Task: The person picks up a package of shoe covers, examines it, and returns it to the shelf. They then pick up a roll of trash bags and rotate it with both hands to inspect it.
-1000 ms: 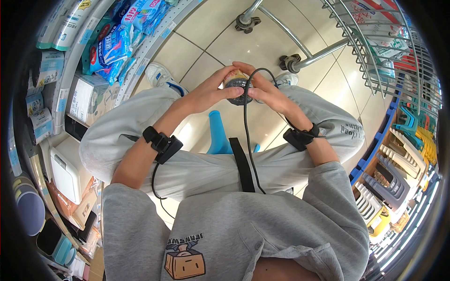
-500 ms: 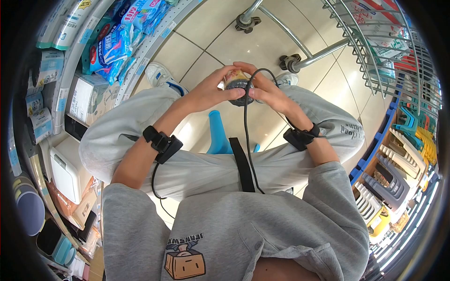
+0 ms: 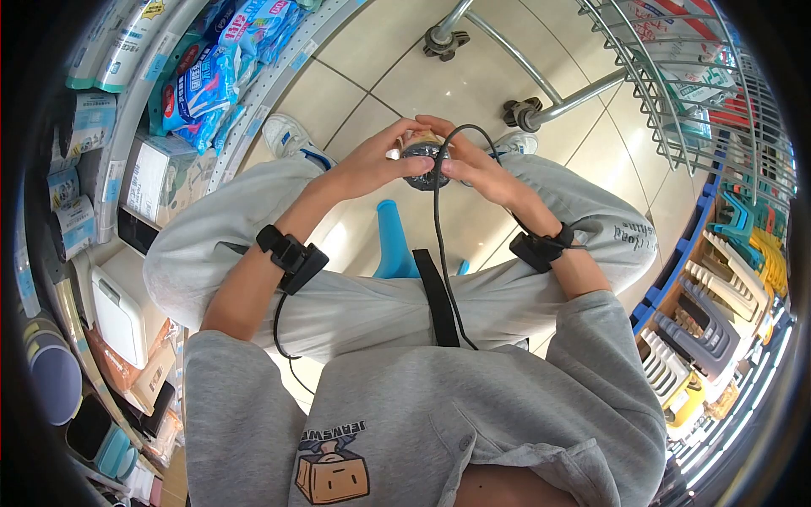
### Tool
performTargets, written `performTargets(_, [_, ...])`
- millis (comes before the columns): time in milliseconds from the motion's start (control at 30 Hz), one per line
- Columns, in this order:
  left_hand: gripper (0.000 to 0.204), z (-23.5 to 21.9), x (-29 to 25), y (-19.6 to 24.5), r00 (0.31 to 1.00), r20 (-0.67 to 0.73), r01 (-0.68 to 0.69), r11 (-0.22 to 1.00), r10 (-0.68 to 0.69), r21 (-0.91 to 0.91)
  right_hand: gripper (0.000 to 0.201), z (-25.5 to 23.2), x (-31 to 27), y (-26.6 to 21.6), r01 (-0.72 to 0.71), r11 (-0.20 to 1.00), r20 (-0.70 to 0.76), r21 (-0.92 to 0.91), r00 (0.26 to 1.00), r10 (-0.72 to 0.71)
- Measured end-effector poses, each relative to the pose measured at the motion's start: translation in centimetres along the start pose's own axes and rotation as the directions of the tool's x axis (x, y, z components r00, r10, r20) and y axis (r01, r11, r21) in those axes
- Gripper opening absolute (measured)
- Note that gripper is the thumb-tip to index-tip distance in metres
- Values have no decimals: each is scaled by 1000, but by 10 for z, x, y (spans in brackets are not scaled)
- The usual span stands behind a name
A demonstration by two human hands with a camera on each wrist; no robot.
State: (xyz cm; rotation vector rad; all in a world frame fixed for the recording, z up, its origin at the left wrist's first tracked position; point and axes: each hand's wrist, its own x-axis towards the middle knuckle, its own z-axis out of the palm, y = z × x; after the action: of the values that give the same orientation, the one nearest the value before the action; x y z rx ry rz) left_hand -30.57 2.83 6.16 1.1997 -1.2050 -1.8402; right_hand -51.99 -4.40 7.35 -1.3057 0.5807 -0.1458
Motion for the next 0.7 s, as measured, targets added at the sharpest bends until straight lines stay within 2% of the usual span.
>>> performTargets(233, [67, 3, 1, 0, 1000, -21, 0, 1000, -1, -27, 80, -3, 1, 6, 32, 999, -8, -13, 999, -32])
performTargets(333, [68, 1, 1, 0, 1000, 16, -26, 999, 27, -46, 80, -3, 1, 3, 33, 999, 7, -22, 999, -33])
performTargets(433, [68, 1, 2, -1, 1000, 0, -12, 1000, 12, -12, 81, -3, 1, 4, 12, 1000, 10, -3, 1000, -12])
performTargets(500, [67, 2, 2, -3, 999, -14, 44, 999, -44, -3, 81, -2, 1, 5, 13, 1000, 9, 0, 1000, -13])
performTargets(633, [65, 1, 3, -5, 999, -19, 41, 998, -40, 40, 80, -2, 1, 4, 7, 1000, 16, 2, 1000, -7])
performTargets(700, [64, 1, 3, -6, 1000, -26, -5, 999, 6, 43, 80, -2, 1, 5, 12, 1000, 13, -6, 1000, -12])
